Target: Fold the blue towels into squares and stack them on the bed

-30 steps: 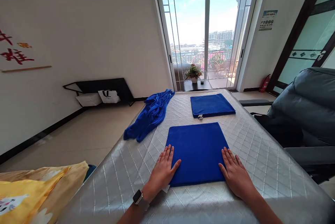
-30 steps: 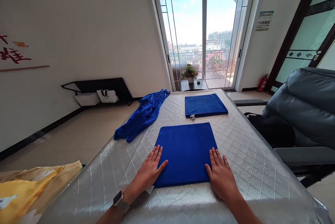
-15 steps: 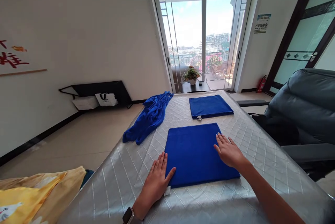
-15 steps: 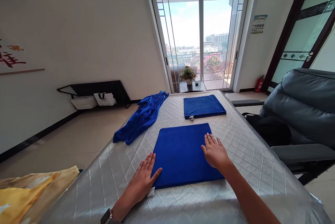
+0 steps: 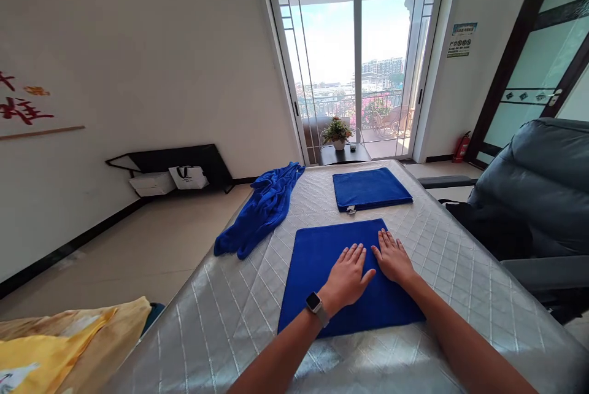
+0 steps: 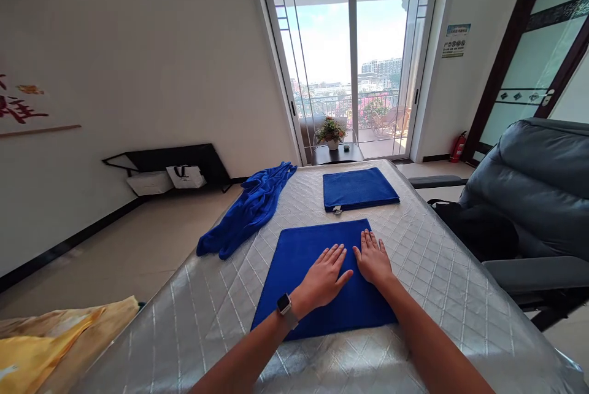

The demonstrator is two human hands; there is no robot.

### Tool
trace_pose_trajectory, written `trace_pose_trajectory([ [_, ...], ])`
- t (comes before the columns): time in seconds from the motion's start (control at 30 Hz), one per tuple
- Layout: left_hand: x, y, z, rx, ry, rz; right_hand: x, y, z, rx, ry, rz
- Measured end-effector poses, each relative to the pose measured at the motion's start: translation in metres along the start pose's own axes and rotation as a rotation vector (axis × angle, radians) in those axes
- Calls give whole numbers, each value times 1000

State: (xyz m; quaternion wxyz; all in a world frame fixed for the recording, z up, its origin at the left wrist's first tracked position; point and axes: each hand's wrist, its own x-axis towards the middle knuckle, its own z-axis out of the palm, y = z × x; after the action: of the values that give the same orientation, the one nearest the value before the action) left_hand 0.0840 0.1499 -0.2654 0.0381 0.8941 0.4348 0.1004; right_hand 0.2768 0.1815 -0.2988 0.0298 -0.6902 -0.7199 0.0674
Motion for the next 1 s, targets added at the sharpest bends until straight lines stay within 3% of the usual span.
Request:
trace_pose_trajectory([
  [0.1,41,25,24,-31,77,53,1,6,4,-61,5,-54],
  [0.23,46,15,35,-26,101,-27,5,8,6,-32,9,-9],
  [0.4,4,-45,23,9,30,-163,6,2,0,29,-16,31],
  [0.6,-46,-137,3,68,50,-531,5,4,1,29,-36,37],
  [0.7,-55,-160,-1,52,50,-610,6,5,0,13,-39,36],
  [0.87,-50,-155,0,37,93,-502,21,4,-19,17,-44,-62],
  [1.0,-46,-144,5,39,74,-433,45,-1,-26,14,-28,-46],
])
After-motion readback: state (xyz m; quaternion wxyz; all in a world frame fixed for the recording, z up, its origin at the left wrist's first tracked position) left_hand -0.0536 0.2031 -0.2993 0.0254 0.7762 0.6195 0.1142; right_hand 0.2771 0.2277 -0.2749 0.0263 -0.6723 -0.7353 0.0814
